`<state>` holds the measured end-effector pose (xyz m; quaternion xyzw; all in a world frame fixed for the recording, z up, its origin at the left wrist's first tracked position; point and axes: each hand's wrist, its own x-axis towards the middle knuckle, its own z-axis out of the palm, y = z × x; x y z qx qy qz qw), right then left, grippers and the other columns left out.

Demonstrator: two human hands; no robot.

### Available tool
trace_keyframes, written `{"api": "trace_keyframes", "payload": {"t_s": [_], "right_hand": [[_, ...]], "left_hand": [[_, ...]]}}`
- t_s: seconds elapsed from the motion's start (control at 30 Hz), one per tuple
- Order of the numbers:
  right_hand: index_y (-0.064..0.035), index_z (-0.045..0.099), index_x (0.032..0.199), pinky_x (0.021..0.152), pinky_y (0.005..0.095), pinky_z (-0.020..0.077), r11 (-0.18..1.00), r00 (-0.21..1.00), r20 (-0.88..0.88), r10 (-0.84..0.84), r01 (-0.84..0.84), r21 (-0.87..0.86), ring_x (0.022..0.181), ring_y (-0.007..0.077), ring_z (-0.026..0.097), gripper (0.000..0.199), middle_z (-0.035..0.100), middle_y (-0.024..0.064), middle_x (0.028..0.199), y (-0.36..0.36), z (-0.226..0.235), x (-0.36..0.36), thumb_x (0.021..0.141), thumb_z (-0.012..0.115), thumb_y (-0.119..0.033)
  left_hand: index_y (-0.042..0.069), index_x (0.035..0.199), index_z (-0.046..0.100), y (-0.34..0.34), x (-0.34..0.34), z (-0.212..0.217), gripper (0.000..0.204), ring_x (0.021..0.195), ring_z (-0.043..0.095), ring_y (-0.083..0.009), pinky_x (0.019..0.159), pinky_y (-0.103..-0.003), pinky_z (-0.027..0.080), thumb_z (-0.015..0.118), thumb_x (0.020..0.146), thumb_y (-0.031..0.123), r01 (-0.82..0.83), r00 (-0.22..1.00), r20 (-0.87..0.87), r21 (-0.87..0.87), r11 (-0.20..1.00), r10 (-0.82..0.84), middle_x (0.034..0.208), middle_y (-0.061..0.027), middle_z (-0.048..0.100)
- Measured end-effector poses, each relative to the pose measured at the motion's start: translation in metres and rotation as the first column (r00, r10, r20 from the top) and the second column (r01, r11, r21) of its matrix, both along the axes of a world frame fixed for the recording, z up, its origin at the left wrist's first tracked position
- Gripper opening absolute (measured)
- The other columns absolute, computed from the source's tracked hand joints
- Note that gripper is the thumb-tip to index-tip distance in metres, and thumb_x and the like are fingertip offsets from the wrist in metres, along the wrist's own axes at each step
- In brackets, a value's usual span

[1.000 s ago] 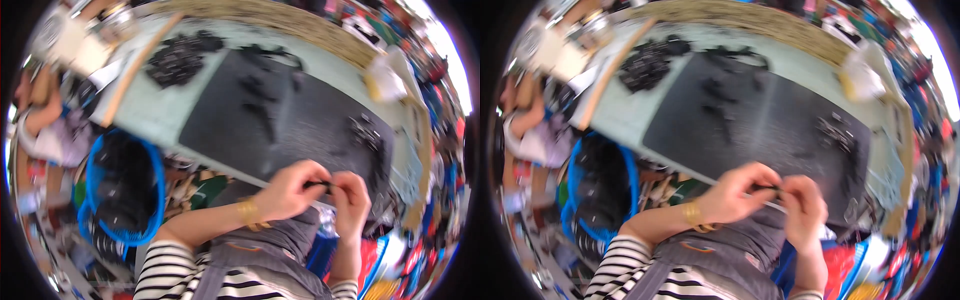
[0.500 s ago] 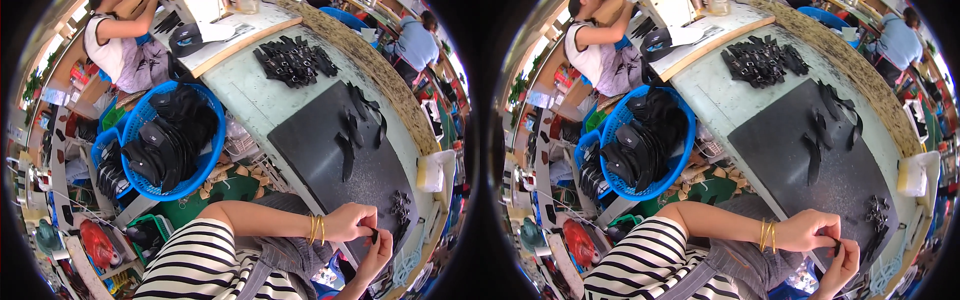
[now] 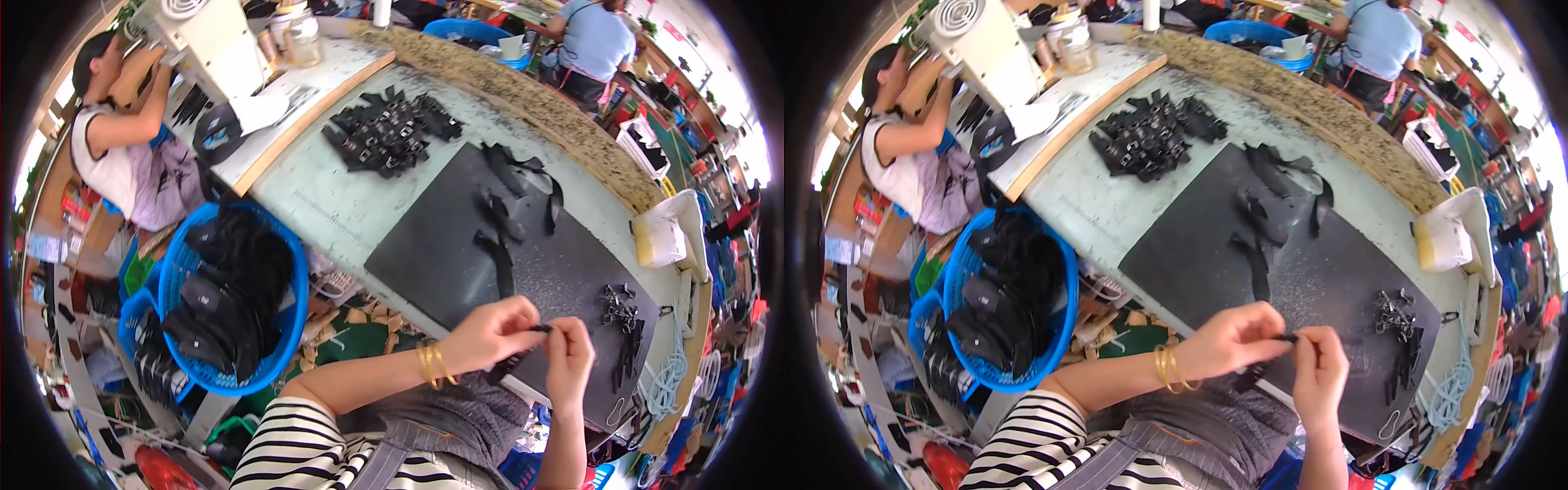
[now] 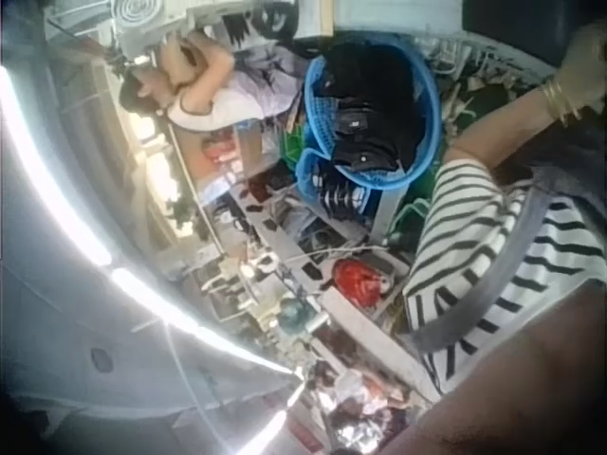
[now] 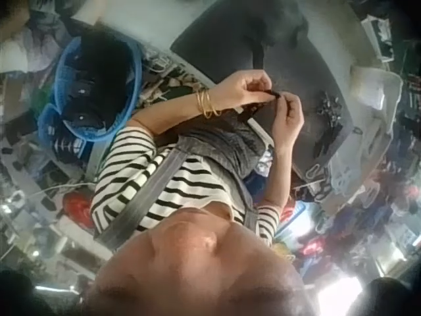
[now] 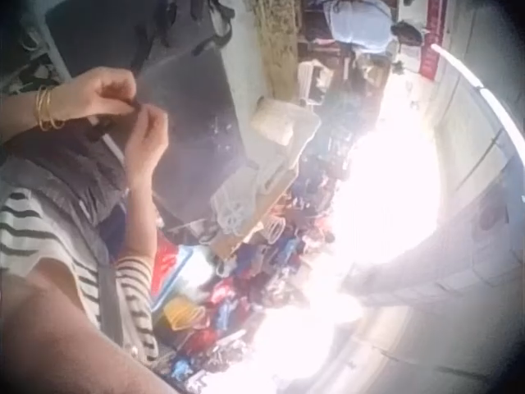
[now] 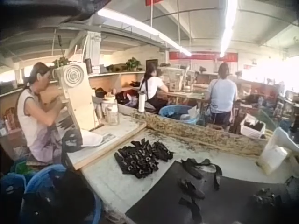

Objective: The person assembles black leather or fabric straps with metal buckles and hardware by hand.

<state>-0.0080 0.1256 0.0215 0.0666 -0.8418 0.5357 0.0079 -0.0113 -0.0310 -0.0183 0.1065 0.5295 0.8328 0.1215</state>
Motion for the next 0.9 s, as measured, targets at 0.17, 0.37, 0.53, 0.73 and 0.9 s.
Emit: {"api": "trace_keyframes", "payload": {"t_s": [0.17, 0.37, 0.53, 0.73, 0.9], "right_hand": [[-0.0017, 0.056, 0.087, 0.056, 0.0187, 0.0381, 0.962, 0.984, 0.088, -0.152, 0.168, -0.214, 0.063, 0.0047, 0.047, 0.007, 0.052, -0.0007, 0.070, 0.033, -0.022, -0.009, 0.090, 0.053, -0.007], [-0.0013, 0.057, 0.087, 0.057, 0.0191, 0.0400, 0.967, 0.972, 0.130, -0.197, 0.215, -0.140, 0.063, 0.0050, 0.050, 0.006, 0.054, -0.0012, 0.070, 0.051, -0.028, -0.018, 0.088, 0.057, -0.007], [0.0000, 0.059, 0.089, 0.059, 0.0204, 0.0427, 0.963, 0.963, 0.006, -0.268, 0.268, 0.038, 0.064, 0.0060, 0.053, 0.006, 0.057, 0.0010, 0.071, 0.078, -0.029, -0.025, 0.085, 0.060, -0.005], [-0.0004, 0.059, 0.089, 0.060, 0.0216, 0.0447, 0.884, 0.875, -0.150, -0.461, 0.467, 0.010, 0.065, 0.0082, 0.055, 0.007, 0.061, 0.0045, 0.074, 0.115, -0.006, -0.058, 0.084, 0.061, -0.005], [-0.0001, 0.060, 0.086, 0.059, 0.0259, 0.0472, 0.814, 0.875, -0.261, -0.408, 0.478, 0.330, 0.064, 0.0149, 0.059, 0.006, 0.060, 0.0077, 0.075, 0.173, -0.010, -0.035, 0.081, 0.062, -0.003]], "left_hand": [[0.006, 0.091, 0.049, -0.090, -0.062, 0.022, 0.021, 0.064, 0.052, -0.0081, 0.051, -0.022, 0.047, 0.066, 0.082, 0.014, -0.648, 0.759, -0.004, -0.106, 0.755, 0.651, 0.079, -0.0012, 0.054], [-0.003, 0.121, 0.046, -0.297, -0.175, -0.051, 0.072, 0.102, 0.054, -0.0320, 0.089, -0.042, 0.042, 0.069, 0.076, 0.047, -0.810, 0.324, -0.603, -0.575, -0.116, 0.729, 0.116, -0.0202, 0.055], [0.003, 0.117, 0.051, -0.196, -0.188, -0.024, 0.051, 0.108, 0.049, -0.0364, 0.092, -0.045, 0.038, 0.069, 0.077, 0.030, -0.935, 0.222, -0.968, -0.246, -0.254, 0.120, 0.116, -0.0172, 0.055], [0.002, 0.097, 0.063, -0.071, -0.244, -0.012, 0.021, 0.109, 0.051, -0.0314, 0.094, -0.039, 0.039, 0.064, 0.080, 0.015, -0.761, 0.507, -0.805, -0.586, 0.279, -0.308, 0.109, -0.0134, 0.059], [0.001, 0.091, 0.063, 0.013, -0.211, 0.019, 0.014, 0.082, 0.063, -0.0257, 0.074, -0.032, 0.049, 0.063, 0.082, 0.010, -0.395, 0.707, -0.642, -0.708, 0.586, -0.299, 0.090, -0.0115, 0.065]]}}
